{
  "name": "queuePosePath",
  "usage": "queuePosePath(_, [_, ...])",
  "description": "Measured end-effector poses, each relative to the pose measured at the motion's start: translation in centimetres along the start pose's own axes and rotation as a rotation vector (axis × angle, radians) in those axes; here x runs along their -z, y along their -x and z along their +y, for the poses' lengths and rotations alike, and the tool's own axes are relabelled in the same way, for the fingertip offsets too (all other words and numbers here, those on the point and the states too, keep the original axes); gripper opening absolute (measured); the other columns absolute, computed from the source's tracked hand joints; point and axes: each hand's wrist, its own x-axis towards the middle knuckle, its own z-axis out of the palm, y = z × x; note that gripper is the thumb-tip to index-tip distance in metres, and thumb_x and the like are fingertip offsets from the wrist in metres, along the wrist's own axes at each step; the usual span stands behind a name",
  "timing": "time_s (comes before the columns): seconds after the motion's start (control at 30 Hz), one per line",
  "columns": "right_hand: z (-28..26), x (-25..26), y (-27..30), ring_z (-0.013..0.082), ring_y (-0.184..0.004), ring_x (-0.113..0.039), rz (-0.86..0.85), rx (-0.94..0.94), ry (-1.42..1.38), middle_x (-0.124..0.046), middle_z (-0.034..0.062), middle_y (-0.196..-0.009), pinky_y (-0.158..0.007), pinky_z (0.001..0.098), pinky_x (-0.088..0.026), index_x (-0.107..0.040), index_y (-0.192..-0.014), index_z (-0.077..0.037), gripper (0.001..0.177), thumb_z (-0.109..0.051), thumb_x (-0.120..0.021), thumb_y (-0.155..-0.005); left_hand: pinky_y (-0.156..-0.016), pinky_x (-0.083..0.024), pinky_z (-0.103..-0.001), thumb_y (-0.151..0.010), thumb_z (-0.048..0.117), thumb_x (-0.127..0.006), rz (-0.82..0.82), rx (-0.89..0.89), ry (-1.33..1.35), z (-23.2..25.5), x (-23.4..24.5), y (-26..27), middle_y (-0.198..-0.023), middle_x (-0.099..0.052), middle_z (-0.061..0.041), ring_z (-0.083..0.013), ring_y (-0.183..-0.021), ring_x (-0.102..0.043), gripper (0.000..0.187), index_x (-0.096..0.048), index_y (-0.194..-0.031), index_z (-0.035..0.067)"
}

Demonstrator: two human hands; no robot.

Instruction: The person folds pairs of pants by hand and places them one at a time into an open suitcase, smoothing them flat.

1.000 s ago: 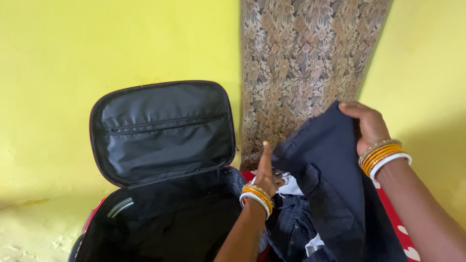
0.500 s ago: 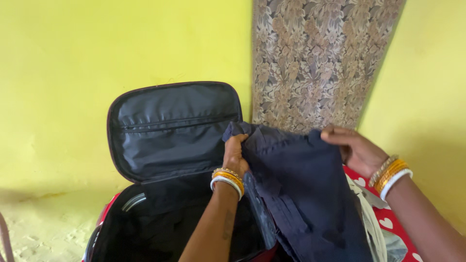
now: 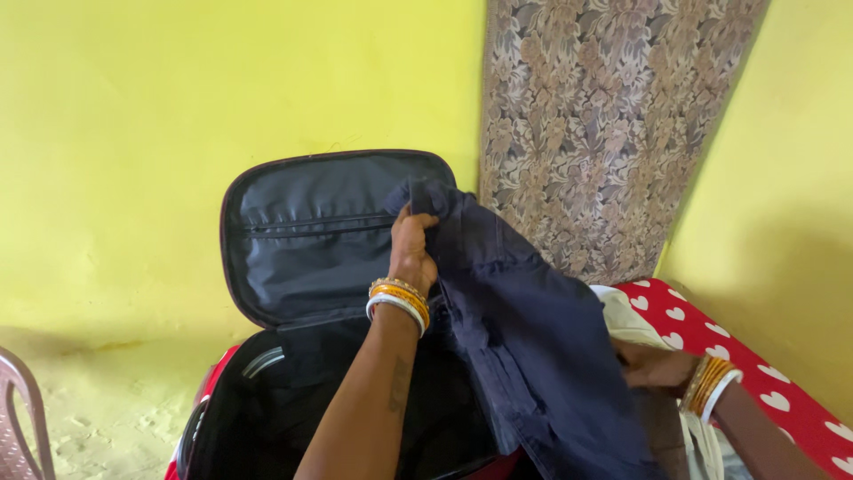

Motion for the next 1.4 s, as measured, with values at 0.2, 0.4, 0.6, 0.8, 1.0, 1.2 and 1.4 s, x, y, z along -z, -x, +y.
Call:
queuePosePath(0.2, [-1.0, -5.6, -3.7, 0.0222, -0.145, -0.043, -0.236, 0.11, -0.689, -0.041, 0.0147, -0.162, -0.121, 0.0388, -0.034, -0.02, -0.158, -0.004, 0.1, -0.031, -0.08, -0.083, -0.086, -0.06, -0.04, -0.082, -0.01, -0.047, -0.005, -0.107, 0.087, 0.8, 0.2, -0.6, -0.117, -0.068, -0.017, -0.0294, -0.099, -0.069, 0.058, -0.054, -0.138, 0.003])
queuePosePath(0.4, [-7.8, -4.9, -5.0, 0.0203, -0.14, -0.047, -0.039, 0.033, -1.0, -0.044, 0.0105, -0.158, -0.118, 0.0385, -0.037, -0.022, -0.157, -0.01, 0.101, -0.024, -0.084, -0.077, -0.086, -0.061, -0.04, -0.083, -0.009, -0.047, 0.056, -0.141, 0.089, 3.5, 2.2, -0.7, -0.116, -0.07, -0.017, -0.0291, -0.098, -0.07, 0.056, -0.054, -0.138, 0.003])
queuePosePath(0.6, [-12.0, -5.5, -9.2, 0.0225, -0.136, -0.054, -0.027, -0.05, -0.62, -0.061, 0.0085, -0.146, -0.116, 0.035, -0.038, -0.046, -0.152, -0.007, 0.093, -0.025, -0.087, -0.07, -0.085, -0.059, -0.039, -0.082, -0.008, -0.051, 0.068, -0.098, 0.104, 4.0, 3.5, 0.0, -0.108, -0.07, -0.016, -0.0288, -0.094, -0.068, 0.048, -0.059, -0.128, 0.002])
queuePosePath(0.8, [-4.0, -1.7, -13.3, 0.0332, -0.119, -0.071, 0.215, -0.41, -0.274, -0.072, 0.021, -0.128, -0.102, 0.0388, -0.054, -0.055, -0.139, 0.0, 0.075, -0.03, -0.074, -0.072, -0.091, -0.061, -0.039, -0.083, -0.002, -0.057, 0.02, -0.026, 0.164, 8.5, 4.8, 0.2, -0.097, -0.073, -0.016, -0.0301, -0.092, -0.072, 0.022, -0.065, -0.103, -0.007])
queuePosePath(1.0, [-8.6, 8.4, -16.6, 0.046, -0.101, -0.071, 0.692, -0.516, 0.103, -0.074, 0.0285, -0.106, -0.095, 0.052, -0.055, -0.074, -0.12, -0.01, 0.048, -0.018, -0.066, -0.074, -0.09, -0.058, -0.043, -0.097, 0.04, -0.062, -0.069, -0.113, 0.24, 13.7, 3.5, 3.1, -0.098, -0.076, -0.008, -0.0247, -0.091, -0.072, 0.036, -0.068, -0.108, 0.006])
queuePosePath(1.2, [-15.5, 12.0, -20.0, 0.0481, -0.105, -0.066, 1.048, -0.294, -0.088, -0.07, 0.0317, -0.108, -0.096, 0.052, -0.05, -0.071, -0.123, -0.005, 0.049, -0.011, -0.056, -0.077, -0.092, -0.06, -0.045, -0.1, 0.04, -0.054, -0.008, -0.128, 0.219, 17.0, 5.3, 3.0, -0.103, -0.076, -0.009, -0.0253, -0.095, -0.074, 0.036, -0.068, -0.109, 0.007])
queuePosePath(1.4, [-18.6, 11.1, -26.4, 0.0309, -0.104, -0.07, 0.94, -0.123, -0.915, -0.073, 0.0186, -0.115, -0.096, 0.0446, -0.054, -0.066, -0.127, -0.002, 0.038, -0.013, -0.05, -0.095, -0.095, -0.057, -0.047, -0.105, 0.037, -0.052, -0.071, -0.19, 0.296, 18.2, 7.5, 2.2, -0.109, -0.073, -0.01, -0.0272, -0.098, -0.071, 0.035, -0.066, -0.112, 0.006])
